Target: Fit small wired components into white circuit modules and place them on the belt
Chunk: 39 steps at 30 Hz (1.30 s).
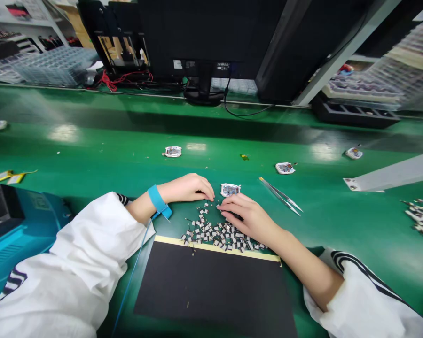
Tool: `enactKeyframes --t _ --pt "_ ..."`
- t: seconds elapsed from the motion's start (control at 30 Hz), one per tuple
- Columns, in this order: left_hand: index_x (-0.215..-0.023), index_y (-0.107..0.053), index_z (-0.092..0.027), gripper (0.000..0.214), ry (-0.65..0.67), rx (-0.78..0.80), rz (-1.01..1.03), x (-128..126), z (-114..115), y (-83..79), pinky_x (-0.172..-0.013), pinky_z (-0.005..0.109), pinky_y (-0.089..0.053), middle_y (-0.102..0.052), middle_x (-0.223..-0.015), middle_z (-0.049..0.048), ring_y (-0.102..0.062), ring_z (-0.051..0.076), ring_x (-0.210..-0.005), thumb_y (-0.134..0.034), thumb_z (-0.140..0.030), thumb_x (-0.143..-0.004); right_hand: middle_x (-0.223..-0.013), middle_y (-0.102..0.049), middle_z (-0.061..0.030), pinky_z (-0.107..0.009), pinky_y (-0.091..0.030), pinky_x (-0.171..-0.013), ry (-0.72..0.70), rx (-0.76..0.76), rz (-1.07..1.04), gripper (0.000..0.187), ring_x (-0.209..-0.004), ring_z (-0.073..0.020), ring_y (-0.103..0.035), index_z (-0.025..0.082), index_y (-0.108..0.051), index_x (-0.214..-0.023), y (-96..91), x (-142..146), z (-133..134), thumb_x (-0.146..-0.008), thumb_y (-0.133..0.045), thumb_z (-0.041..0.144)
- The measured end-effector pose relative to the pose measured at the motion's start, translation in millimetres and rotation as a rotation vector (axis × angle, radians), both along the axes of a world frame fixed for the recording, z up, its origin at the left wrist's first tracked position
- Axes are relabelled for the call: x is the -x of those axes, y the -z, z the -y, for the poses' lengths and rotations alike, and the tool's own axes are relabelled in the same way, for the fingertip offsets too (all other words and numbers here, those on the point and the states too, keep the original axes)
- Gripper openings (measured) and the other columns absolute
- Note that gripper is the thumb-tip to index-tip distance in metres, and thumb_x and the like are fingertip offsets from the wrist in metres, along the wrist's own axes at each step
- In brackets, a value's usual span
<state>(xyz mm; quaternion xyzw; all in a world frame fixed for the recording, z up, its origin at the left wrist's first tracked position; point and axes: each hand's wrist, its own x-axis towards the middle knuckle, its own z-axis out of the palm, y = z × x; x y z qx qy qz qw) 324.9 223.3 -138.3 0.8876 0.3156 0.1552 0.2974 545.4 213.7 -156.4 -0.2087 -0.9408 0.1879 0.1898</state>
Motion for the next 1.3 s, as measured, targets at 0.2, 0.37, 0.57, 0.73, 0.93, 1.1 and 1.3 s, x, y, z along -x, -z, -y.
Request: enactKeyframes --t 0.2,0.37,0.57,0.73,0.93,1.1,1.3 --pt "-0.085 -0.066 -0.016 0.015 0.019 -0.019 -0.045 5 -2 -2.0 -0.079 0.020 -0.042 -0.064 -0.090 0.0052 -0.057 0.014 -0.086 -0.054 -0.013 -0.078 -0.089 -0.060 -0.0020 -0.030 -0.043 -0.075 -0.052 0.020 -0.010 0.014 -0.079 -0.0128 -0.052 0.021 -0.059 -0.088 -4.1 -4 0 -0.082 -0.045 0.023" --pt "-0.085 -0.066 -0.014 0.014 -0.113 -0.031 -0.005 7 -5 -1.2 -0.077 0.021 -0.042 -0.064 -0.089 0.0066 -0.058 0.014 -0.082 -0.053 -0.014 -0.078 -0.102 -0.056 -0.0049 -0.033 -0.043 -0.078 0.173 -0.008 -0.110 0.026 -0.090 -0.0167 -0.050 0.022 -0.051 -0.105 -11.9 -21 -19 -0.079 -0.052 0.027" --pt "-0.087 -0.065 -0.013 0.014 -0.125 0.130 0.054 5 -5 -1.3 -0.068 0.016 -0.047 -0.065 -0.084 0.0041 -0.060 0.010 -0.071 -0.059 -0.014 -0.074 -0.102 -0.055 -0.0051 -0.032 -0.045 -0.069 0.233 0.078 -0.006 0.040 -0.071 -0.0142 -0.048 0.022 -0.045 -0.113 3.8 -25 -39 -0.076 -0.056 0.031" --pt "-0.093 -0.063 -0.012 0.023 -0.076 0.302 0.087 3 -3 -2.3 -0.066 0.013 -0.050 -0.066 -0.078 0.0026 -0.062 0.009 -0.070 -0.062 -0.011 -0.071 -0.101 -0.053 -0.0048 -0.029 -0.044 -0.068 0.200 0.123 -0.032 0.039 -0.068 -0.0125 -0.046 0.021 -0.046 -0.112 9.2 -13 -40 -0.075 -0.057 0.029" --pt "-0.091 -0.063 -0.012 0.018 -0.292 0.050 0.130 -8 0 -5.3 -0.069 0.019 -0.049 -0.065 -0.083 0.0034 -0.061 0.011 -0.072 -0.056 -0.012 -0.074 -0.096 -0.052 -0.0045 -0.028 -0.043 -0.070 0.150 0.151 -0.054 0.045 -0.070 -0.0119 -0.045 0.019 -0.045 -0.114 9.2 -3 -46 -0.073 -0.059 0.030" --pt "-0.086 -0.063 -0.013 0.014 -0.307 -0.333 0.001 -16 1 4.7 -0.074 0.025 -0.047 -0.063 -0.087 0.0040 -0.059 0.015 -0.079 -0.052 -0.011 -0.078 -0.096 -0.052 -0.0040 -0.027 -0.042 -0.071 0.122 0.174 -0.082 0.050 -0.070 -0.0112 -0.045 0.018 -0.042 -0.118 7.1 8 -53 -0.072 -0.060 0.029" --pt "-0.087 -0.061 -0.013 0.015 -0.223 -0.436 -0.077 -14 0 8.4 -0.074 0.027 -0.047 -0.062 -0.088 0.0040 -0.058 0.016 -0.080 -0.047 -0.014 -0.082 -0.080 -0.057 -0.0015 -0.021 -0.040 -0.061 0.157 0.229 -0.192 0.013 -0.064 -0.0088 -0.047 0.017 -0.058 -0.084 6.3 20 -60 -0.081 -0.047 0.023"
